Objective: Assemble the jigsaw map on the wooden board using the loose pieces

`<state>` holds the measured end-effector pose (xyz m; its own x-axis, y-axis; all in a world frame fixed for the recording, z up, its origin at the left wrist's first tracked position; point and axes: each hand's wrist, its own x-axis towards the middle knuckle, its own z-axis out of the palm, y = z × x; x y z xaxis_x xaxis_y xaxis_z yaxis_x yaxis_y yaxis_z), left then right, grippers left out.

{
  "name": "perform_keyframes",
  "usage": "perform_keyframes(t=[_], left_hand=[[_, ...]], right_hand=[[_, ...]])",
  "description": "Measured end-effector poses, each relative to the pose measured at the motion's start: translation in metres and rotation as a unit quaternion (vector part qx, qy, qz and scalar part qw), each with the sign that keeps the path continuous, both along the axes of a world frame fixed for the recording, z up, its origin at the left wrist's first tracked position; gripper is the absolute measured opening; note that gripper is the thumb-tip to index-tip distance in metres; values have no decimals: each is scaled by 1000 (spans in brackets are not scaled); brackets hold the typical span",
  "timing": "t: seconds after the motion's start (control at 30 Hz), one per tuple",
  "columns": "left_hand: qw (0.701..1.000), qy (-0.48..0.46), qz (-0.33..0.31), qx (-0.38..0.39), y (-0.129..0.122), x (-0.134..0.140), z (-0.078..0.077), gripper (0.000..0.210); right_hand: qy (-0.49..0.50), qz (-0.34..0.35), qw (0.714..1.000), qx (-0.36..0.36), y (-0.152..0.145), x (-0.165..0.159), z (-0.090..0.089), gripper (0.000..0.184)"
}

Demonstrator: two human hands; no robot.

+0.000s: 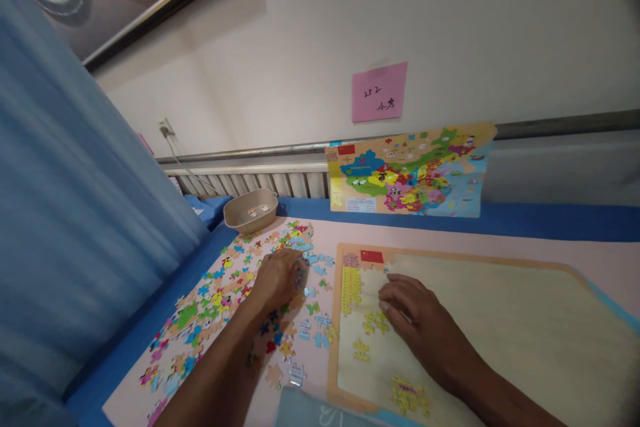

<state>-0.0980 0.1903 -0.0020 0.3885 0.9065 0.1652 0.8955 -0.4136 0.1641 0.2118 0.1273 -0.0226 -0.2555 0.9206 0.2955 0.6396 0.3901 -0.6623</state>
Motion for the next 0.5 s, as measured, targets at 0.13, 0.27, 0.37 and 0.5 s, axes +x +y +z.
perform_keyframes(t=[0.13, 0.27, 0.37, 0.5], left_hand=[[1000, -6, 8, -11, -13, -12, -4, 36], [1000, -9, 26, -12, -23, -22, -6, 41], [999, -14, 32, -6, -29, -23, -6, 38], [1000, -15, 17, -3, -35, -20, -6, 33]], right_hand=[[-2, 4, 1000, -10, 0, -1, 1, 26], [-9, 4, 1000, -14, 0, -1, 1, 28], [-12, 1, 1000, -11, 0, 0, 0, 29], [-16, 3, 1000, 1, 1, 2, -3, 28]])
